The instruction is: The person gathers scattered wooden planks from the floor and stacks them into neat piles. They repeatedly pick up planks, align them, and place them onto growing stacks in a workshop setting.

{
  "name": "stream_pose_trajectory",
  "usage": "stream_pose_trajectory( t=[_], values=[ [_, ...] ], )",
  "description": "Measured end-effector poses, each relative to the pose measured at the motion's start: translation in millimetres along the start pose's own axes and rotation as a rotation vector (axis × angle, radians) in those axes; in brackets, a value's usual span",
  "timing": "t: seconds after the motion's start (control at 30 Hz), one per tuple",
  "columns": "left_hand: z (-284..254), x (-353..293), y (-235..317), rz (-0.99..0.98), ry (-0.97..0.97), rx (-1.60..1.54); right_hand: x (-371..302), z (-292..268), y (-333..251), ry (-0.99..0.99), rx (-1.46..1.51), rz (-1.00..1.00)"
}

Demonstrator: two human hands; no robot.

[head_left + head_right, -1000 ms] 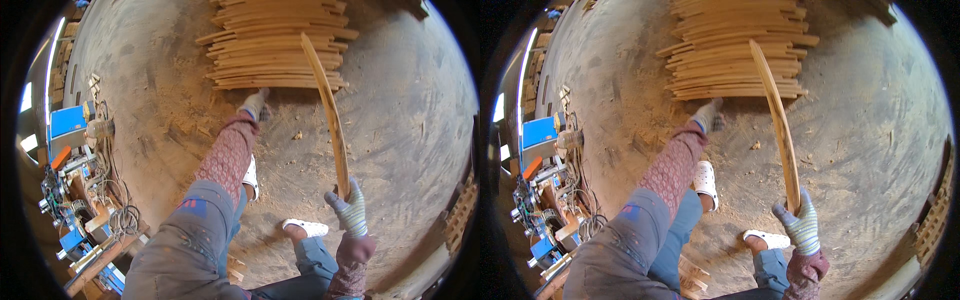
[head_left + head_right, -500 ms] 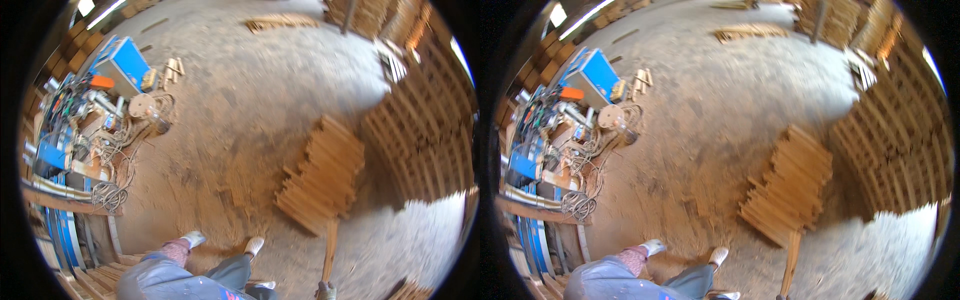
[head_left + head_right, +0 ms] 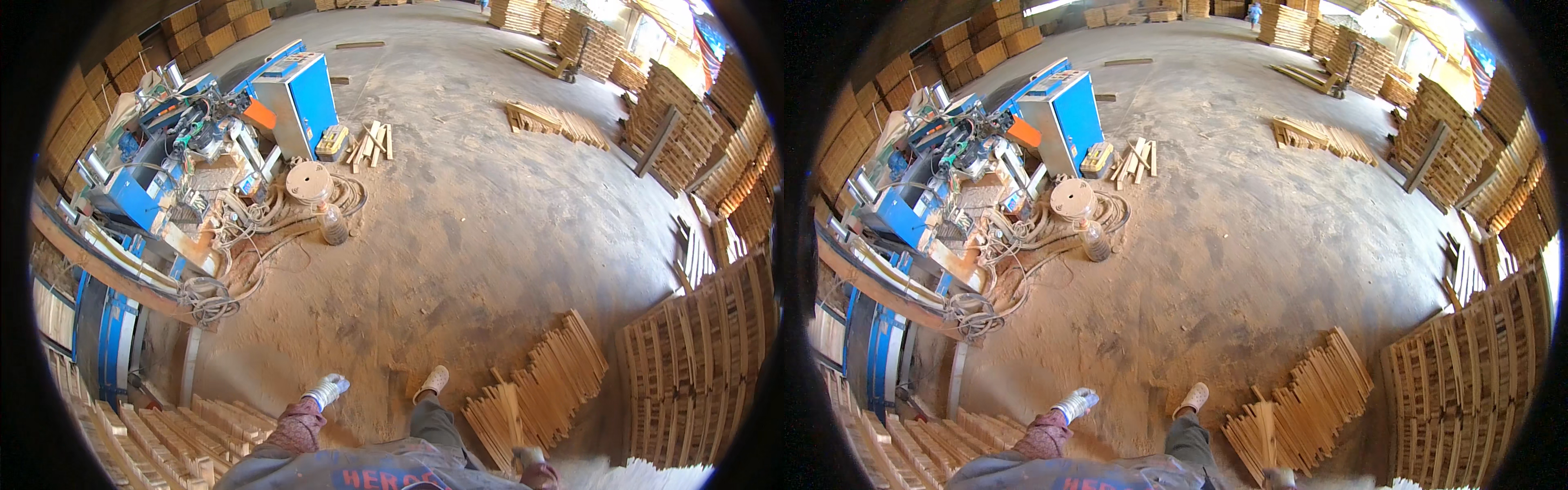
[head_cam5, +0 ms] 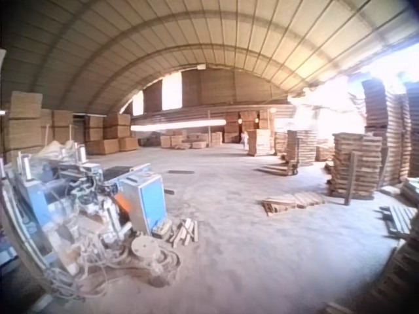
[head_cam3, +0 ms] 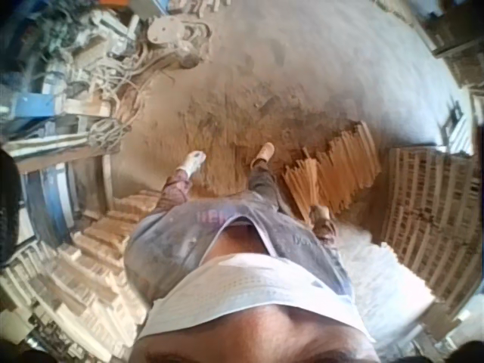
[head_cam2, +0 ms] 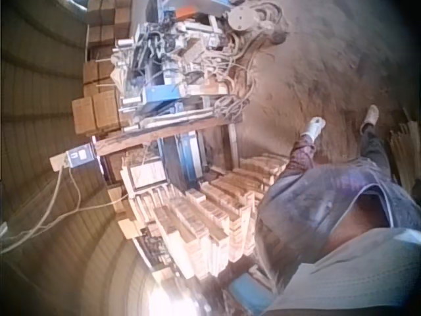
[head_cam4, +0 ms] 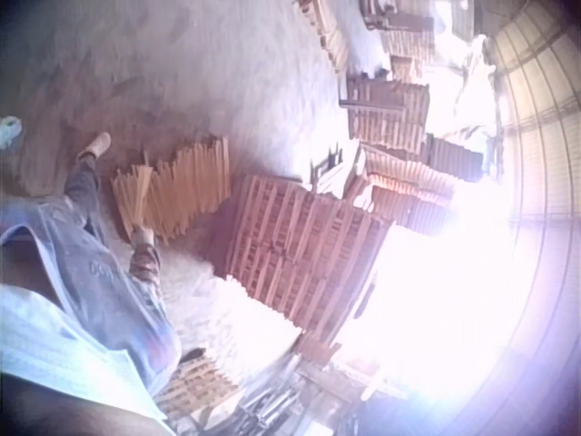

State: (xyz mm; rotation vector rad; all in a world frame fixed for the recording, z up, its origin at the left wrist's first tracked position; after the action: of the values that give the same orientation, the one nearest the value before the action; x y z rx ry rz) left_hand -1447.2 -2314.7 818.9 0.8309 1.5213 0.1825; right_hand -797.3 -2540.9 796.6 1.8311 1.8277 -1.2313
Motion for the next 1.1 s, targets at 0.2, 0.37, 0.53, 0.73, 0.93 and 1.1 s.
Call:
stream_pose_trajectory(
  t=[0.2, 0.37, 0.53, 0.73, 0.93, 1.1],
  values=[
    [-32, 102, 77, 0.018, 0.178, 0.107, 346, -258, -102, 0.237, 0.681, -0.168],
    [-55, 96, 68, 0.038, 0.107, -0.306, 451, -588, -427, 0.064, 1.02, -0.714],
    [-104, 137, 99, -0.13, 0.079, 0.425, 588, -719, -543, 0.318, 0.37, -0.554],
    [-219, 236, 185, -0.292, 0.073, 0.482, 673, -650, -474, -0.14, 0.02, -0.477],
    [-396, 562, 574, 0.171, 0.452, 0.435, 680, -646, -46, -0.125, -0.055, 0.302],
    [-418, 741, 888, 0.238, 0.39, 0.507, 625, -734, 3, 0.227, 1.069, 0.994]
  ],
)
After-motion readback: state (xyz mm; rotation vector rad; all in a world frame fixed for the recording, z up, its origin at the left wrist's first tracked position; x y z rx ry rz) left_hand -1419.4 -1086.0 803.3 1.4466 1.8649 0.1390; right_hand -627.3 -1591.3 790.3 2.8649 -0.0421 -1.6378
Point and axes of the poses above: each hand's wrist, its own x-axis towards the middle knuckle, its own z-axis out of the palm, y = z × x, the point moved 2 cm from there along x, towards the middle knuckle, and after that the axes turned 14 degrees about -y, right-handed, at the moved point
